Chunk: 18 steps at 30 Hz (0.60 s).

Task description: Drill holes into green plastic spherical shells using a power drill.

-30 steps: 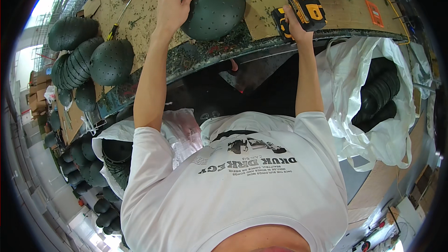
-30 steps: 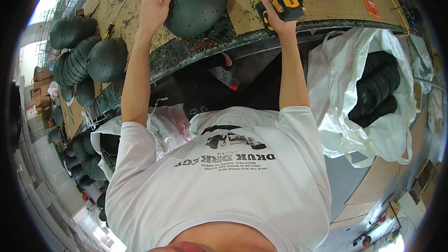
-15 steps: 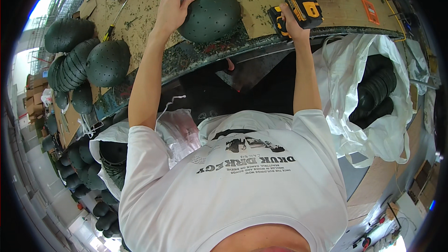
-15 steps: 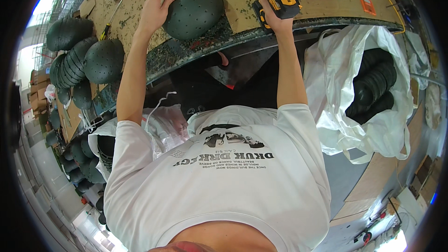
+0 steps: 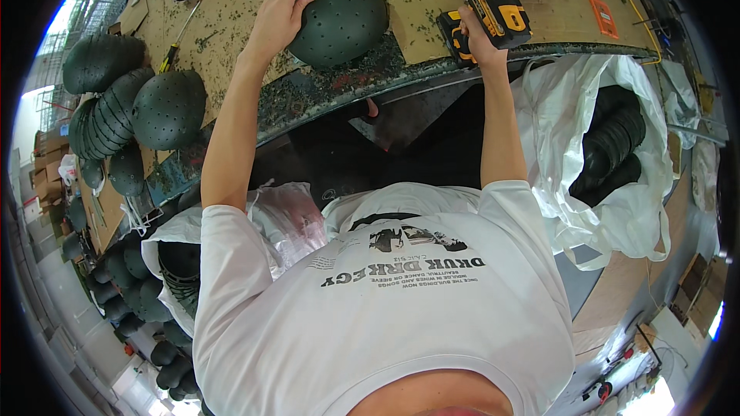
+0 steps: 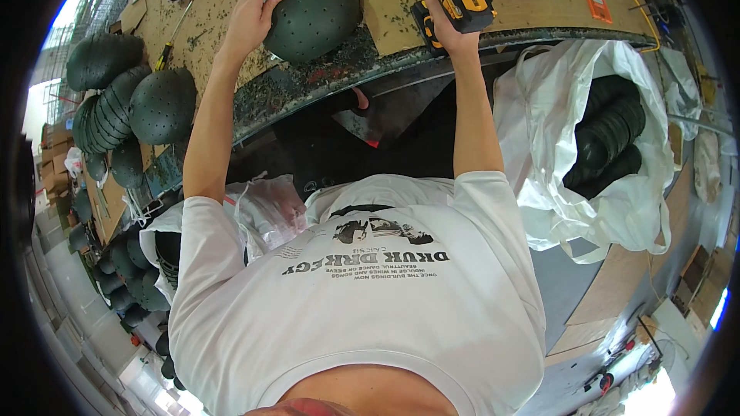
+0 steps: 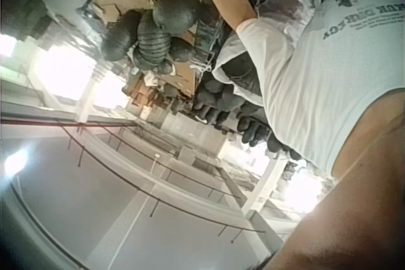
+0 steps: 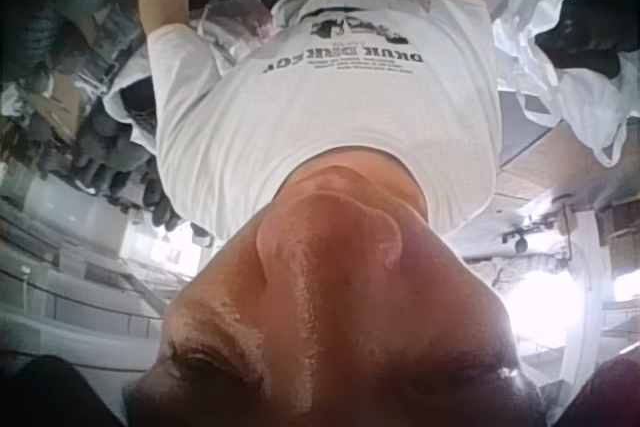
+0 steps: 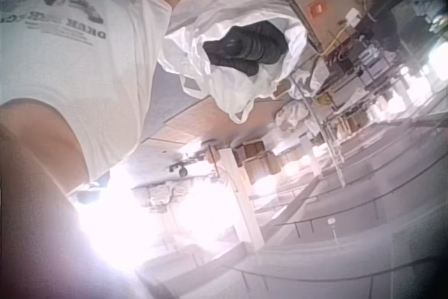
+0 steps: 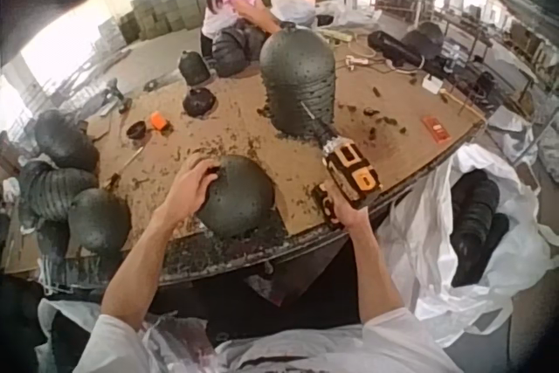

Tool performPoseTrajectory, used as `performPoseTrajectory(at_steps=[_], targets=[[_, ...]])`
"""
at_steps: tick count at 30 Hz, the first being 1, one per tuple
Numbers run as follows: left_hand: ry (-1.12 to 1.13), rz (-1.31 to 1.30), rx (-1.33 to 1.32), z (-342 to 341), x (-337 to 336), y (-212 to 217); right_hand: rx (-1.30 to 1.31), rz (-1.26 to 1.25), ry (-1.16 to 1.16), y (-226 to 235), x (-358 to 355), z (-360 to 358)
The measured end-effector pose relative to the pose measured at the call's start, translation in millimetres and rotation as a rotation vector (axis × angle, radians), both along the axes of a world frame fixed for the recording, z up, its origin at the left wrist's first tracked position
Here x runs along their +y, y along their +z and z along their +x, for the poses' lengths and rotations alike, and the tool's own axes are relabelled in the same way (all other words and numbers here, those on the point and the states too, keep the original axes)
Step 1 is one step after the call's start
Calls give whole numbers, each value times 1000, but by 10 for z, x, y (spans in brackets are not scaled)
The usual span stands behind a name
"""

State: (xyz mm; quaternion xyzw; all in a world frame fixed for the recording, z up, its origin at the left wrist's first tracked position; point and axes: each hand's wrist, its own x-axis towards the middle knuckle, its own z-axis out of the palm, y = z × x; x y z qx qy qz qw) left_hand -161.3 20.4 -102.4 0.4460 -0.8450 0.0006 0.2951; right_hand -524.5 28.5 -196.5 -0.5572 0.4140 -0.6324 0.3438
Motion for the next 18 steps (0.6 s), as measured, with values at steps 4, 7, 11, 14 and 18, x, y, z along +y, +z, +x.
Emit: performPoseTrajectory(at_steps=[4, 7, 11, 14, 18], targets=[[4, 13, 0, 43, -55, -78, -35, 18, 38, 76, 39, 18], [0, 106, 52, 43, -96, -145, -19, -2, -17, 117, 58, 37], [-2, -51, 47, 27, -198, -190, 78, 107, 3, 298, 260, 2], [77, -178, 65, -195, -187, -157, -29, 227, 190, 464, 786, -83], [274, 265, 115, -323, -170, 87, 15, 530, 185, 283, 1499, -19]])
